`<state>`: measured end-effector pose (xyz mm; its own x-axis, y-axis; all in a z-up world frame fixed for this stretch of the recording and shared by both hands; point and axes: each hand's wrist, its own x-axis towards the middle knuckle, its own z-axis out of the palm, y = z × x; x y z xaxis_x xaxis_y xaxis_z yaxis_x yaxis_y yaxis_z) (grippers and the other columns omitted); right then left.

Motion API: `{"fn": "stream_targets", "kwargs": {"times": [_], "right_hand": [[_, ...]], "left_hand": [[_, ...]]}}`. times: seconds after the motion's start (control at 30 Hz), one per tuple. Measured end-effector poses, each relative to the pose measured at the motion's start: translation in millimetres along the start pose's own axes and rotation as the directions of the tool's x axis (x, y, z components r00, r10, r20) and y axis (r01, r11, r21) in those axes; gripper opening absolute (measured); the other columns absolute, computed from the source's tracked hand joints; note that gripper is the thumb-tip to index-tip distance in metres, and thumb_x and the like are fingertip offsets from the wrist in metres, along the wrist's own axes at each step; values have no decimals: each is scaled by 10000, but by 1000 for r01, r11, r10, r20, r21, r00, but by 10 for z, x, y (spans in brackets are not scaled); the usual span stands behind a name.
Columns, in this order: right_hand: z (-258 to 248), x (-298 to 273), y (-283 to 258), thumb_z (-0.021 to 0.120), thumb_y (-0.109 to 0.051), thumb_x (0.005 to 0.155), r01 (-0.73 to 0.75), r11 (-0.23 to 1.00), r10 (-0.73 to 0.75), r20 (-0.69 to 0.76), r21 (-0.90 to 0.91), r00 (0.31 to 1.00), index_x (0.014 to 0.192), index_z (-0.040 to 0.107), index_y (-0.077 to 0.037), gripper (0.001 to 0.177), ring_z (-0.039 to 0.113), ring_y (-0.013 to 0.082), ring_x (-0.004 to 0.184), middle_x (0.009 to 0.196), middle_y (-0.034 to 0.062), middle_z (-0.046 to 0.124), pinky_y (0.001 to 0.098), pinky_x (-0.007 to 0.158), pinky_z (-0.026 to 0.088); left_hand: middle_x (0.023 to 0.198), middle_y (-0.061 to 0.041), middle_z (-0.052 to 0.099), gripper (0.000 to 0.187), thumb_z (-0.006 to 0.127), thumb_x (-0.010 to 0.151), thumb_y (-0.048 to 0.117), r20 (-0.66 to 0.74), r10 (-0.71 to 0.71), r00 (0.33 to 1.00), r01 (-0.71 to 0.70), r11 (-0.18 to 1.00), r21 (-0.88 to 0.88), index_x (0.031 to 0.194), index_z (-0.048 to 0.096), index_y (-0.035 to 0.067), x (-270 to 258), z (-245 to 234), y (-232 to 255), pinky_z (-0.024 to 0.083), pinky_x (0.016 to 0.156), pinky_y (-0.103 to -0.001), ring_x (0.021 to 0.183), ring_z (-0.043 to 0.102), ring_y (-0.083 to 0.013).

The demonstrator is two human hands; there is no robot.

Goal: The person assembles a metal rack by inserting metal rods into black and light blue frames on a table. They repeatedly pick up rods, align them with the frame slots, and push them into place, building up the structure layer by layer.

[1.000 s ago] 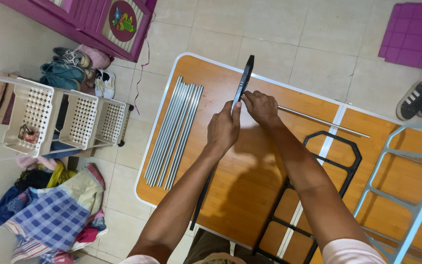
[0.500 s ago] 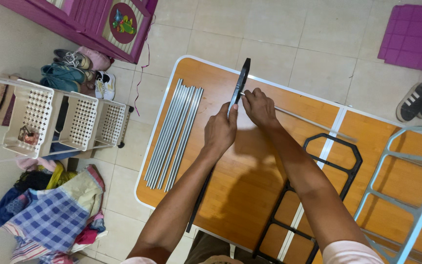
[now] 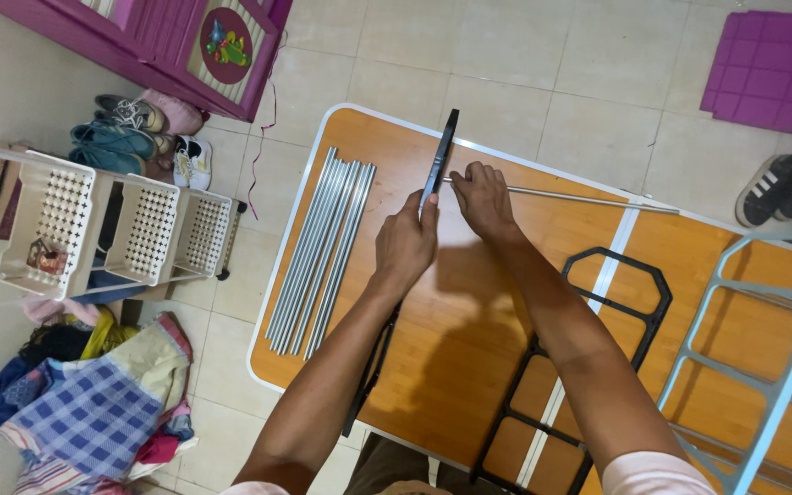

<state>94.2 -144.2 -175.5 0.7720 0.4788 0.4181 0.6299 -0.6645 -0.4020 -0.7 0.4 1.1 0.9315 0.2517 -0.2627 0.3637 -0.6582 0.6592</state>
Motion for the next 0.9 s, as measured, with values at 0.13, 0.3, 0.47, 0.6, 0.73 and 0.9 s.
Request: {"fn": "stream_targets", "kwargs": {"times": [0.13,0.3,0.47,0.6,0.73,0.9], "right_hand": [[55,-41,-1,684,-139,971,5,1000,-6,-43,-29,999,1126,758,-89,179,559,266,901,918,73,542,415,777,415],[81,-67,-11,689,-143,957,-4,998,2,-28,-58,1000,1141,755,-94,201,557,262,886,910,73,536,411,761,413],[37,-50,-26,702,-174,961,-14,998,14,-5,-68,1000,1164,749,-103,220,553,260,881,911,71,538,410,760,410],[-18,-50,-72,728,-224,953,-32,998,32,-2,-48,999,1185,737,-100,263,553,263,886,928,81,549,413,766,410],[-123,-44,-147,756,-260,939,-81,997,81,25,11,996,1208,718,-76,328,555,269,883,943,89,558,417,775,414],[-375,-49,-302,779,-321,911,-134,989,136,-29,56,990,1238,705,-57,426,593,329,1033,1158,167,595,449,865,431]], "left_hand": [[688,-176,712,498,401,1029,489,-7,-23,1000,23,1000,-3,1286,659,150,-15,-1,15,529,719,-553,738,713,-425],[696,-196,709,496,414,1038,483,-7,-20,1000,20,1000,18,1289,659,134,-27,-30,-1,521,732,-563,750,705,-440],[686,-206,702,495,421,1034,482,-20,-8,1000,8,1000,22,1281,669,132,-36,-80,-12,519,730,-567,753,701,-451],[686,-208,705,499,407,1038,484,16,-54,998,53,999,10,1290,659,135,-50,-152,-34,535,726,-551,734,715,-440],[696,-211,704,492,424,1048,477,-42,10,999,-9,1000,25,1281,676,124,-73,-199,-55,531,722,-546,749,708,-439],[642,-208,687,478,436,1042,462,-92,43,995,-44,999,-13,1254,690,117,-161,-293,-102,538,631,-502,668,723,-401]]}}
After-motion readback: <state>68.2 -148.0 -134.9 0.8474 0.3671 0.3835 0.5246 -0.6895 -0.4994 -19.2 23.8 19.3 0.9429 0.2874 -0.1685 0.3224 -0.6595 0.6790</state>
